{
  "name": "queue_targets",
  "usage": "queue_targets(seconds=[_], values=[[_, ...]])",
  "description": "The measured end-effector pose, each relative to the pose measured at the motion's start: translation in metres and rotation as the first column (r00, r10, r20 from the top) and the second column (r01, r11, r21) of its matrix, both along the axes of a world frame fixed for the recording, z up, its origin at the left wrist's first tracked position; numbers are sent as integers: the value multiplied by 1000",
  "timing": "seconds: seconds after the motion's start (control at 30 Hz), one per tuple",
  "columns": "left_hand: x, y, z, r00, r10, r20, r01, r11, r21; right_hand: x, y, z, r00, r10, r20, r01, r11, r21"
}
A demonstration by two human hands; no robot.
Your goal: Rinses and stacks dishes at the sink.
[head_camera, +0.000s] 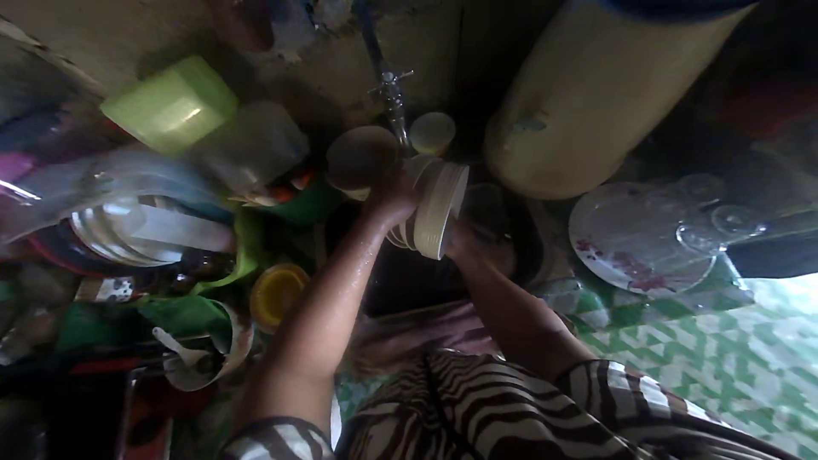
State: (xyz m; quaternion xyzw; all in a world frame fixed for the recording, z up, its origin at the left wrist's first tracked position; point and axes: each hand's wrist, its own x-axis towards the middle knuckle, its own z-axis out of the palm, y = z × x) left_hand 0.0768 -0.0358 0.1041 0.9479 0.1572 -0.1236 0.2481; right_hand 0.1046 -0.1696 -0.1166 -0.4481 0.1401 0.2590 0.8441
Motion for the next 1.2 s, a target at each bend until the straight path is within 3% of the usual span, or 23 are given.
queue_targets(seconds=[0.27, 0.4, 0.6, 0.73, 0.97, 1.2], values=[[-4, 7, -9, 989, 108, 101, -114, 992, 59, 1, 9, 13, 998, 46, -33, -49, 994, -100], [-11, 6, -22, 974, 174, 145, -189, 977, 97, 0, 7, 9, 1000, 18, -11, -19, 998, -62], [-14, 0, -15, 952, 304, 28, -305, 951, 39, 2, -2, 6, 998, -46, -42, 41, 993, -109], [-8, -5, -13, 967, 248, 57, -248, 969, -6, 2, -6, 10, 995, -100, -2, 100, 992, -79], [-5, 4, -9, 989, 133, 62, -128, 989, -71, 14, -5, 13, 999, -52, 10, 53, 970, -237], [-17, 10, -4, 977, 208, 46, -202, 972, -121, 13, -2, 23, 998, -67, 0, 65, 966, -250]])
